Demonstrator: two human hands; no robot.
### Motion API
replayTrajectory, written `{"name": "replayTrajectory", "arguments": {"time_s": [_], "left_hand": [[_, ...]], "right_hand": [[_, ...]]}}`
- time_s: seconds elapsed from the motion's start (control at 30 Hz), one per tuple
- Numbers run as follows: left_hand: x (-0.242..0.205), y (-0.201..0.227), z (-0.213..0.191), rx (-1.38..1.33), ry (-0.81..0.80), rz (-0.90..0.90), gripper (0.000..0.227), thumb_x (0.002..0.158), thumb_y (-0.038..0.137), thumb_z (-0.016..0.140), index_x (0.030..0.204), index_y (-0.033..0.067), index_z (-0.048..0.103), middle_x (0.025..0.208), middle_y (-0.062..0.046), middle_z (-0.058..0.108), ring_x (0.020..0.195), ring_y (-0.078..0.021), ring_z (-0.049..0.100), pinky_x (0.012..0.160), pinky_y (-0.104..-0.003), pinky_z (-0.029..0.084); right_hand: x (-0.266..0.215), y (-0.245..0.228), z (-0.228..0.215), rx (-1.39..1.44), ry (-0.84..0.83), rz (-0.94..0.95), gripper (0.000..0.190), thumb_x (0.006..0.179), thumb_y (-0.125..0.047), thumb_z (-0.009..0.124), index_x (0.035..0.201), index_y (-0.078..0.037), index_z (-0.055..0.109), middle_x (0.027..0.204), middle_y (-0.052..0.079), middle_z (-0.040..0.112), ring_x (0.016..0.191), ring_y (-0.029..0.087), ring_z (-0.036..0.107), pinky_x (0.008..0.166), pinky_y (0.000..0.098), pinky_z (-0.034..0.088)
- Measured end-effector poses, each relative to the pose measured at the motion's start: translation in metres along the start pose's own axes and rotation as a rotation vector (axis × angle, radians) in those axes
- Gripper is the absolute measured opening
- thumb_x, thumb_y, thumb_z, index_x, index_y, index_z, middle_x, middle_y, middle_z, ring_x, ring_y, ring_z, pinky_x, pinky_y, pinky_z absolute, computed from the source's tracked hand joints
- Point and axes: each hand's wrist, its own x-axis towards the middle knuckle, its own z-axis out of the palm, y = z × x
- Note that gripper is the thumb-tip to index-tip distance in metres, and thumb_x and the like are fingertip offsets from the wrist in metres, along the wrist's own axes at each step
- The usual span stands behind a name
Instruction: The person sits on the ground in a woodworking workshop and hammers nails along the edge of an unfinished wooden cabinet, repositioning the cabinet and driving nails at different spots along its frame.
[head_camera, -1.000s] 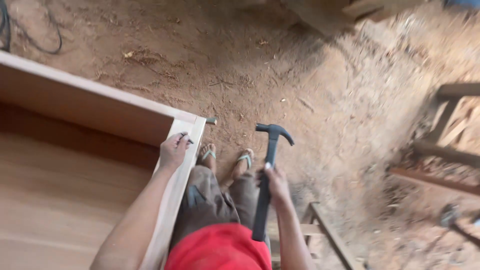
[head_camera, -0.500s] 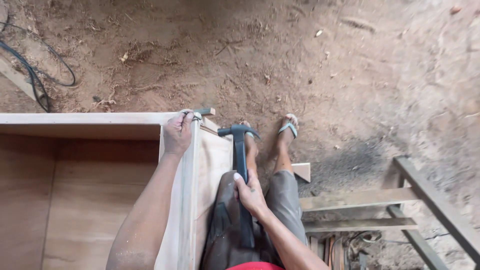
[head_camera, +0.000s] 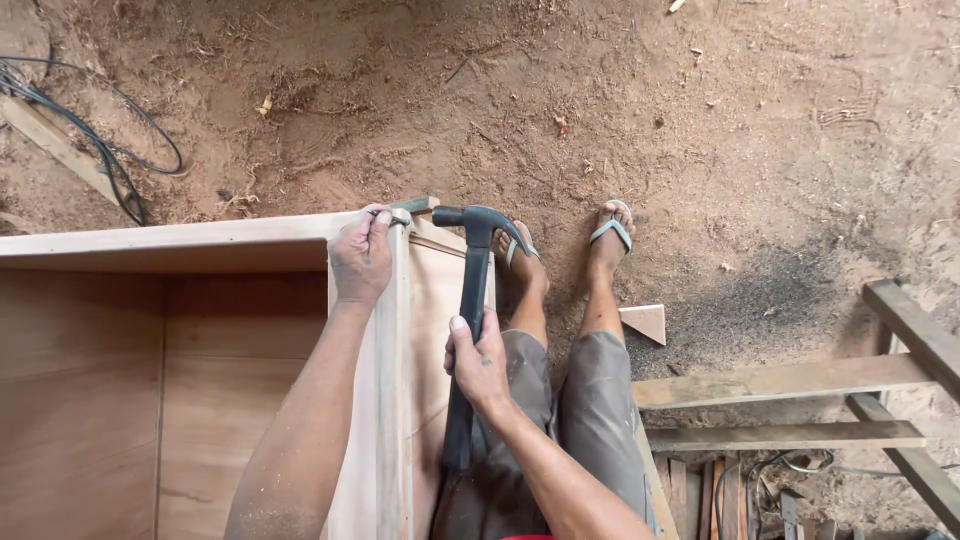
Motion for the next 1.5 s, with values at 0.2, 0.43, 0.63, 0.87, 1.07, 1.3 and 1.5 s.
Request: {"name": "replayTrajectory", "arguments": {"time_s": [0.2, 0.43, 0.63, 0.87, 1.07, 1.3, 1.5], "left_hand": [[0.001, 0.002, 0.0, -0.018, 0.021, -0.063, 0.016, 0.106, 0.017, 0.065, 0.106, 0.0037, 0.074, 0.075, -0.007, 0.068, 0.066, -0.0092, 0.058, 0.062, -0.027, 0.049], [0.001, 0.002, 0.0, -0.093, 0.019, -0.037, 0.014, 0.107, 0.015, 0.064, 0.107, 0.0033, 0.073, 0.083, -0.004, 0.072, 0.075, -0.007, 0.062, 0.069, -0.024, 0.051], [0.001, -0.002, -0.001, -0.048, 0.009, -0.051, 0.014, 0.107, 0.014, 0.065, 0.105, 0.0014, 0.072, 0.083, -0.006, 0.071, 0.075, -0.0089, 0.062, 0.071, -0.025, 0.052], [0.003, 0.008, -0.004, -0.08, -0.011, -0.062, 0.014, 0.107, 0.012, 0.064, 0.106, 0.0022, 0.074, 0.088, -0.003, 0.076, 0.08, -0.0067, 0.067, 0.072, -0.025, 0.053], [0.001, 0.003, -0.004, -0.167, -0.01, -0.07, 0.015, 0.107, 0.013, 0.063, 0.107, 0.0007, 0.073, 0.091, -0.003, 0.075, 0.084, -0.0062, 0.066, 0.076, -0.024, 0.054], [0.004, 0.008, -0.003, -0.156, -0.021, -0.067, 0.014, 0.107, 0.012, 0.063, 0.105, 0.0006, 0.072, 0.088, -0.002, 0.074, 0.083, -0.0057, 0.065, 0.078, -0.023, 0.053], [0.003, 0.006, -0.004, -0.134, -0.019, -0.074, 0.015, 0.107, 0.013, 0.063, 0.105, 0.0005, 0.072, 0.088, -0.002, 0.073, 0.083, -0.0063, 0.064, 0.078, -0.024, 0.053]], "right_hand": [[0.001, -0.015, 0.011, -0.06, -0.051, 0.078, 0.028, 0.103, -0.026, 0.059, 0.118, -0.005, 0.049, 0.071, 0.001, 0.056, 0.052, 0.009, 0.055, 0.046, 0.026, 0.047], [0.004, -0.007, -0.016, 0.073, 0.089, -0.093, 0.025, 0.107, -0.024, 0.057, 0.113, -0.002, 0.047, 0.072, 0.002, 0.055, 0.054, 0.011, 0.057, 0.047, 0.027, 0.048], [0.006, -0.004, -0.005, 0.082, 0.198, -0.226, 0.023, 0.107, -0.025, 0.052, 0.111, -0.005, 0.043, 0.074, 0.0, 0.054, 0.055, 0.01, 0.057, 0.048, 0.0266, 0.051], [0.008, -0.03, -0.022, -0.09, 0.009, 0.023, 0.021, 0.103, -0.023, 0.056, 0.11, -0.006, 0.047, 0.068, 0.004, 0.053, 0.05, 0.012, 0.054, 0.044, 0.0281, 0.046], [0.009, -0.045, -0.04, 0.226, 0.295, -0.217, 0.021, 0.104, -0.023, 0.054, 0.111, -0.007, 0.043, 0.075, 0.002, 0.054, 0.055, 0.012, 0.056, 0.049, 0.0274, 0.05], [0.005, -0.014, -0.027, 0.068, 0.204, -0.155, 0.022, 0.105, -0.024, 0.055, 0.112, -0.005, 0.045, 0.071, 0.003, 0.055, 0.053, 0.012, 0.056, 0.048, 0.0259, 0.048], [0.001, -0.001, -0.009, -0.022, 0.035, -0.044, 0.028, 0.103, -0.025, 0.059, 0.116, -0.003, 0.048, 0.07, 0.001, 0.056, 0.053, 0.01, 0.057, 0.047, 0.0258, 0.049]]}}
